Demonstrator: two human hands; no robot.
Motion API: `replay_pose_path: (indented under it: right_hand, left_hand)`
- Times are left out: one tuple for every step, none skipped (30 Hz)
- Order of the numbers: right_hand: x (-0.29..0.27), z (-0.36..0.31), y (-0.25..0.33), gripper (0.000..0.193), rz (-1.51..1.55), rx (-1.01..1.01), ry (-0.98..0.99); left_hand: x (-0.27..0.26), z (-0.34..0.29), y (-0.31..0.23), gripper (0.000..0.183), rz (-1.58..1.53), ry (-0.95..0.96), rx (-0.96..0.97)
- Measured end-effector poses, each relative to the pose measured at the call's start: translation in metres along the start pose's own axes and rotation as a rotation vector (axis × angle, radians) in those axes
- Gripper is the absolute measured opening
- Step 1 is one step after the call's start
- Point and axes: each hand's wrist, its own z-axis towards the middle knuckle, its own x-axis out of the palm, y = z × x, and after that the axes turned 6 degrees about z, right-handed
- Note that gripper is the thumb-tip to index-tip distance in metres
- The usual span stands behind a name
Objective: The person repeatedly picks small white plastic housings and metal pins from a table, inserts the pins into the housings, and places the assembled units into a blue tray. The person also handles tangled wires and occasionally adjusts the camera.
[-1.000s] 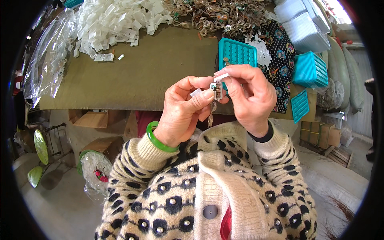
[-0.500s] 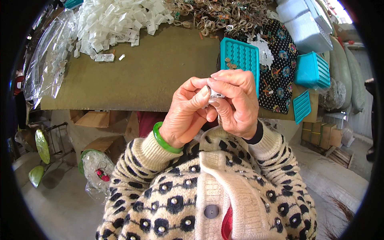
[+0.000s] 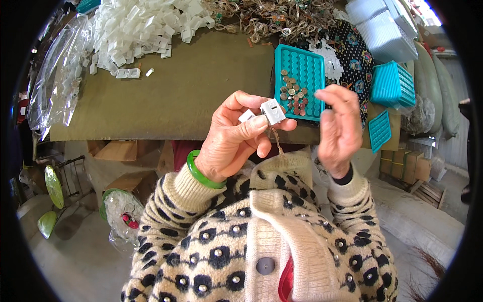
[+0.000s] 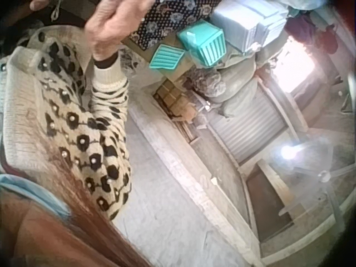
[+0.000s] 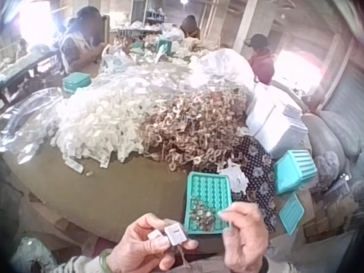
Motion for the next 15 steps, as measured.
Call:
replay_pose_path:
  right_hand:
    - [-0.01,-0.001,-0.008,0.016,-0.031,0.061,-0.032]
    - [-0.019,-0.004,-0.014,0.015,-0.094,0.101,-0.034]
    - [-0.029,-0.006,-0.021,0.013,-0.135,0.149,-0.043]
    - [-0.038,-0.008,-0.027,0.012,-0.173,0.154,-0.048]
    - [-0.048,-0.009,-0.032,0.011,-0.218,0.13,-0.062]
    - [-0.058,-0.011,-0.036,0.013,-0.228,0.211,-0.068]
    - [-0.068,-0.014,-0.038,0.015,-0.237,0.257,-0.086]
    - [-0.075,-0.017,-0.041,0.014,-0.186,0.357,-0.138]
    - [-0.081,-0.021,-0.042,0.012,-0.228,0.377,-0.145]
    - [-0.084,-0.026,-0.043,0.011,-0.289,0.324,-0.075]
    - [-0.086,-0.03,-0.044,0.01,-0.331,0.29,-0.014]
    - [-0.085,-0.036,-0.043,0.009,-0.33,0.278,0.031]
    - [-0.081,-0.042,-0.043,0.009,-0.36,0.294,0.062]
    - [-0.079,-0.045,-0.044,0.01,-0.407,0.266,0.066]
    - [-0.076,-0.048,-0.045,0.01,-0.452,0.245,0.091]
  left_hand:
    - [0.0,0.0,0.0,0.022,0.006,0.015,0.004]
    - [0.0,0.001,0.0,0.022,-0.002,0.02,0.004]
    - [-0.001,0.001,0.001,0.022,0.0,0.025,0.008]
    - [-0.001,0.0,0.001,0.022,0.001,0.035,0.007]
    - [-0.003,0.0,0.001,0.023,0.016,0.024,0.015]
    - [-0.004,0.0,0.001,0.024,0.026,0.019,0.016]
    - [-0.006,0.0,0.001,0.025,0.031,0.015,0.009]
    - [-0.008,-0.001,0.002,0.029,0.049,-0.011,0.017]
    - [-0.01,0.001,0.002,0.029,0.085,0.011,0.015]
    - [-0.012,0.001,0.004,0.029,0.096,0.003,0.002]
    - [-0.014,0.001,0.005,0.029,0.107,0.001,-0.001]
    - [-0.015,0.001,0.007,0.03,0.117,0.001,-0.008]
    - [-0.016,0.002,0.008,0.03,0.106,0.009,-0.028]
    - [-0.017,0.003,0.009,0.03,0.096,0.013,-0.043]
    - [-0.018,0.003,0.01,0.031,0.089,0.022,-0.049]
